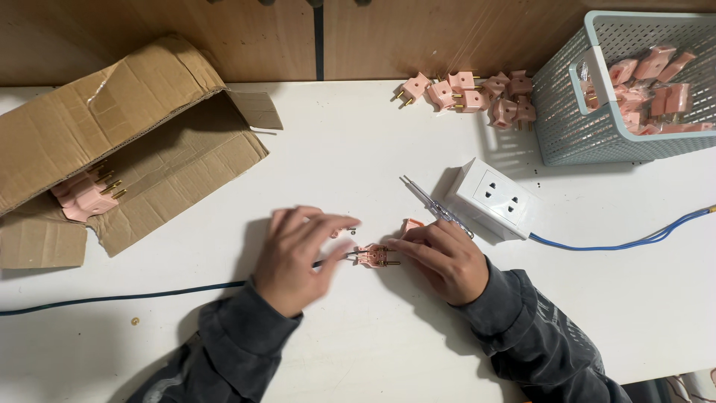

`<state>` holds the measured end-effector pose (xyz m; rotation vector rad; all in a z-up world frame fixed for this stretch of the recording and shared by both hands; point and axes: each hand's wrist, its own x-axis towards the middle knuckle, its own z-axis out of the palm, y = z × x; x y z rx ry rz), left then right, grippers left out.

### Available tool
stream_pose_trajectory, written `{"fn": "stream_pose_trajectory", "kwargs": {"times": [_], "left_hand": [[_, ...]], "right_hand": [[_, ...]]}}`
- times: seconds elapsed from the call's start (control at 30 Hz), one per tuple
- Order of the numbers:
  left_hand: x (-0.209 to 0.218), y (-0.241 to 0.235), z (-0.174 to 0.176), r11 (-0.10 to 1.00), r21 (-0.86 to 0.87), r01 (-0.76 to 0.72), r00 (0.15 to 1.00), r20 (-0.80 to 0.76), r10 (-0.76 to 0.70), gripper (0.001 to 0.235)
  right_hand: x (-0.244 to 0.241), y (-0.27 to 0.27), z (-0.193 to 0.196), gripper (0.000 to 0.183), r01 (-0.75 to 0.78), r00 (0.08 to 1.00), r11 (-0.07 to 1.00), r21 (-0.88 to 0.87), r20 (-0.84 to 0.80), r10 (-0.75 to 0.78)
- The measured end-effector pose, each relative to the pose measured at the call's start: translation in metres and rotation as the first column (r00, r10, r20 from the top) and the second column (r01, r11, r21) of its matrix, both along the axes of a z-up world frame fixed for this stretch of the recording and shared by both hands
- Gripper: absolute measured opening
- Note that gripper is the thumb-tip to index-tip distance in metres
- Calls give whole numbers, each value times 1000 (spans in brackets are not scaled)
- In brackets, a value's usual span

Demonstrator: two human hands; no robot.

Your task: The person assembles a power plug by inserting a blue electrical wire into the plug housing and tightening the internal screws with a screwdriver.

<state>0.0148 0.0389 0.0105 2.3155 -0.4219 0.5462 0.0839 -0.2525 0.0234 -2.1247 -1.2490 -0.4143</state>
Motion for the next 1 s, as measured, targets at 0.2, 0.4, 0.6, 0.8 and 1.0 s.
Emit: {"fn": "stream_pose_trajectory", "kwargs": {"times": [0.2,0.4,0.6,0.8,1.0], "left_hand": [[10,29,-2,994,106,37,994,-102,-26,32],[16,28,-11,978,192,78,978,-206,-38,33],[14,20,-7,996,90,10,990,-140,3,43],[-1,-34,9,997,39,63,996,-66,-60,42],[-4,-40,-3,995,61,79,994,-85,-74,39]], "right_hand": [[1,-3,4,17,53,999,998,-26,-2,-53],[4,-8,4,18,50,999,998,-39,-6,-50],[5,-11,6,17,76,997,997,-32,-8,-76],[18,-33,-6,24,237,970,968,-80,-35,-241],[4,-39,-2,30,476,858,861,-179,-119,-499]]}}
